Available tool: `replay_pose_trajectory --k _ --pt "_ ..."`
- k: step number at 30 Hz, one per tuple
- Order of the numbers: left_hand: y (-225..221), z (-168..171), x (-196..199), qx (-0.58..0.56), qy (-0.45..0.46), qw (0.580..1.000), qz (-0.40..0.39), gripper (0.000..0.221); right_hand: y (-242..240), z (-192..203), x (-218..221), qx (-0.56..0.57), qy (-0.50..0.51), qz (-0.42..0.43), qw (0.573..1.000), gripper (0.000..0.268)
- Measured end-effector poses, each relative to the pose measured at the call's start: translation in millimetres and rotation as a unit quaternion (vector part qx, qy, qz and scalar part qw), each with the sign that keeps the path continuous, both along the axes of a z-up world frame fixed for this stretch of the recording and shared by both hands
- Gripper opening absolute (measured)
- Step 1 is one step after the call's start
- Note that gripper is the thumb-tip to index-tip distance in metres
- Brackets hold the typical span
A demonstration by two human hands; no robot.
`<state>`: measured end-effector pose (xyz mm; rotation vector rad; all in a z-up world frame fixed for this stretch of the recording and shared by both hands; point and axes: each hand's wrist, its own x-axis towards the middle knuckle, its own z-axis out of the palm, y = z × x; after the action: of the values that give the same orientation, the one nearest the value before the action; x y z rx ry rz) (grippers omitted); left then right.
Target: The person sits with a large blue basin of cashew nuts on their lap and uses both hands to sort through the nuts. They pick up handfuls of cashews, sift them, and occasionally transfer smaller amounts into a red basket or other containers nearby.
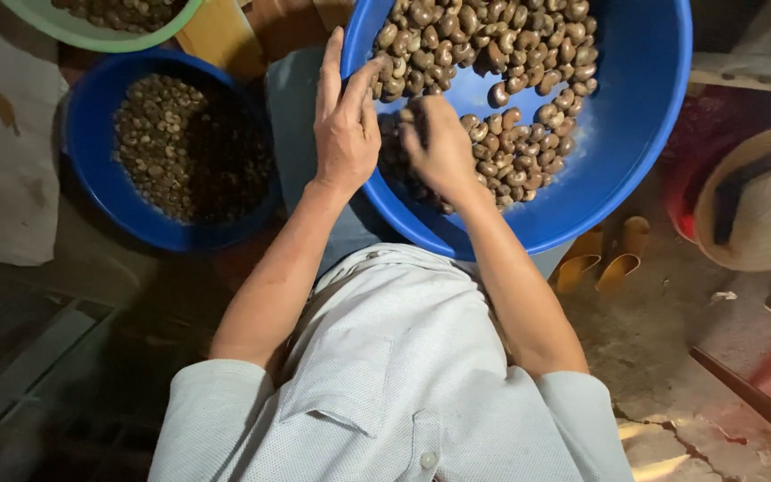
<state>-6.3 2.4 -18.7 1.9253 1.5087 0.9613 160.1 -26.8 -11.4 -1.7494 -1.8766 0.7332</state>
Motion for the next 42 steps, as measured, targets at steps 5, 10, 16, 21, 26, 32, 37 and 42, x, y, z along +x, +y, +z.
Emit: replay_pose_trajectory --k 5,10,16,21,26,32,37,42 --pt "0 3 0 0.003 0.003 1.000 -0.006 0.051 2 -7 54 -0.222 0.490 -0.223 0.813 0.022" --pt "-1 0 -1 0.014 0.021 1.000 0.001 0.050 11 -7 58 -0.205 0.362 -0.248 0.875 0.010" --pt "-2 2 2 0.007 0.035 0.999 0.014 0.048 2 -49 22 0.059 -0.136 -0.001 0.989 0.038" --pt "-1 5 5 0.059 0.121 0.991 0.009 0.039 -2 -46 24 0.021 -0.104 -0.045 0.993 0.031" --pt "4 29 17 0.154 0.191 0.967 -0.073 0.041 4 17 58 -0.217 0.275 -0.215 0.912 0.033" --pt "14 -16 46 -0.069 0.315 0.933 -0.159 0.066 -15 23 112 -0.122 0.680 -0.271 0.670 0.033" --pt "24 -13 54 -0.214 0.228 0.932 -0.182 0.069 -28 18 128 -0.066 0.701 -0.406 0.583 0.030" --pt "32 14 48 -0.202 0.134 0.963 -0.120 0.055 -29 20 129 -0.053 0.683 -0.424 0.592 0.032"
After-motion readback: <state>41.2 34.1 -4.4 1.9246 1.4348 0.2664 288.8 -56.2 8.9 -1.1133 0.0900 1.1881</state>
